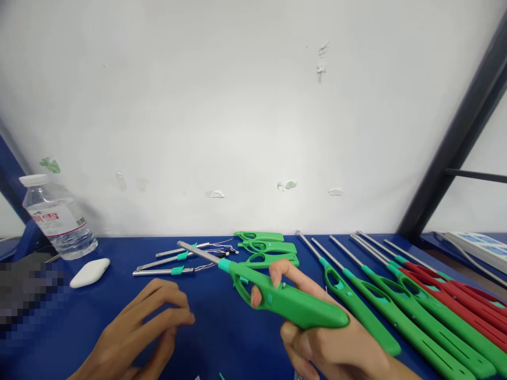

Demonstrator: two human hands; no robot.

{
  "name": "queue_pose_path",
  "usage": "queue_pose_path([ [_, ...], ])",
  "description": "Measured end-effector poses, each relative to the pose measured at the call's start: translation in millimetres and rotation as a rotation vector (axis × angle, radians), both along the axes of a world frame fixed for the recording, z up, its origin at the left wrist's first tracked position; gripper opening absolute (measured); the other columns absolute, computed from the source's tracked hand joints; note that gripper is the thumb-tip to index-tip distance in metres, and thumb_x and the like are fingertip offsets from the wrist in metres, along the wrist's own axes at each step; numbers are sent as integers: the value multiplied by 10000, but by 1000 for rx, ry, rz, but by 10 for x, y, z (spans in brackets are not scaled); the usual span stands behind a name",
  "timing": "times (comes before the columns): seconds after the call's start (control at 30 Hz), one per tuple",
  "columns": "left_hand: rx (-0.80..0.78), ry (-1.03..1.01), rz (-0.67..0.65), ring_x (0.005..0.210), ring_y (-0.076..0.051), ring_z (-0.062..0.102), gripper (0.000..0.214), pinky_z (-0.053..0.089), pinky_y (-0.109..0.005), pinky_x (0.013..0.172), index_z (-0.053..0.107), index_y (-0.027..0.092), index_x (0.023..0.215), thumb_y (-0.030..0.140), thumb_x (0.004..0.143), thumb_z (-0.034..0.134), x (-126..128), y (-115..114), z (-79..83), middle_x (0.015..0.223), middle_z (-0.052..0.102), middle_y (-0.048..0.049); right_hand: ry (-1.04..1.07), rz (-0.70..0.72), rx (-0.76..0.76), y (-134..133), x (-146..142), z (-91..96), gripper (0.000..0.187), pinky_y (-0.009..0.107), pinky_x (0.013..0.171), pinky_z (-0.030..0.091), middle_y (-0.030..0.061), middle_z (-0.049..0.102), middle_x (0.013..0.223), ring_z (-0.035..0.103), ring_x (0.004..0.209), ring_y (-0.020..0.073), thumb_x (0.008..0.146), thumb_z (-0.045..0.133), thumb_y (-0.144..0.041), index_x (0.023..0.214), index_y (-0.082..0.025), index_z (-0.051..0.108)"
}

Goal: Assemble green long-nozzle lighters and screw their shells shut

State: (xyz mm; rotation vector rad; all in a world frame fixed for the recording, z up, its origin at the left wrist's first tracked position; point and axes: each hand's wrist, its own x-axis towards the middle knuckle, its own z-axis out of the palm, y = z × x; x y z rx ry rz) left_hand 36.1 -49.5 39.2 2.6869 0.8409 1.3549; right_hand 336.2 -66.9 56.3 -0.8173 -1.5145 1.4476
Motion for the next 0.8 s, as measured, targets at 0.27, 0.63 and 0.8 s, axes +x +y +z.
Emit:
queue_pose_path([
  [0.27,188,110,117,1318,-244,483,477,406,-380,1118,586,213,1396,-7,974,571,49,-2,-16,1397,527,-92,279,379,-341,110,-137,-69,580,123,407,274,30,674,1235,436,447,-16,638,843,-244,1115,-312,520],
  [0.63,193,270,248,1046,-162,647,632,470,-331,974,588,290,1411,-108,976,363,-122,108,-173,1164,703,-22,-409,-97,-12,82,-152,3,328,268,658,551,15,724,1030,658,684,136,941,666,-571,1147,-317,704],
  [0.8,55,316,130,955,-192,698,418,569,-324,847,521,213,1448,105,1070,379,-64,118,-103,1108,716,-68,-809,-194,683,146,-113,-152,326,361,942,577,12,769,1209,729,1085,234,1002,646,-426,1317,-342,660],
])
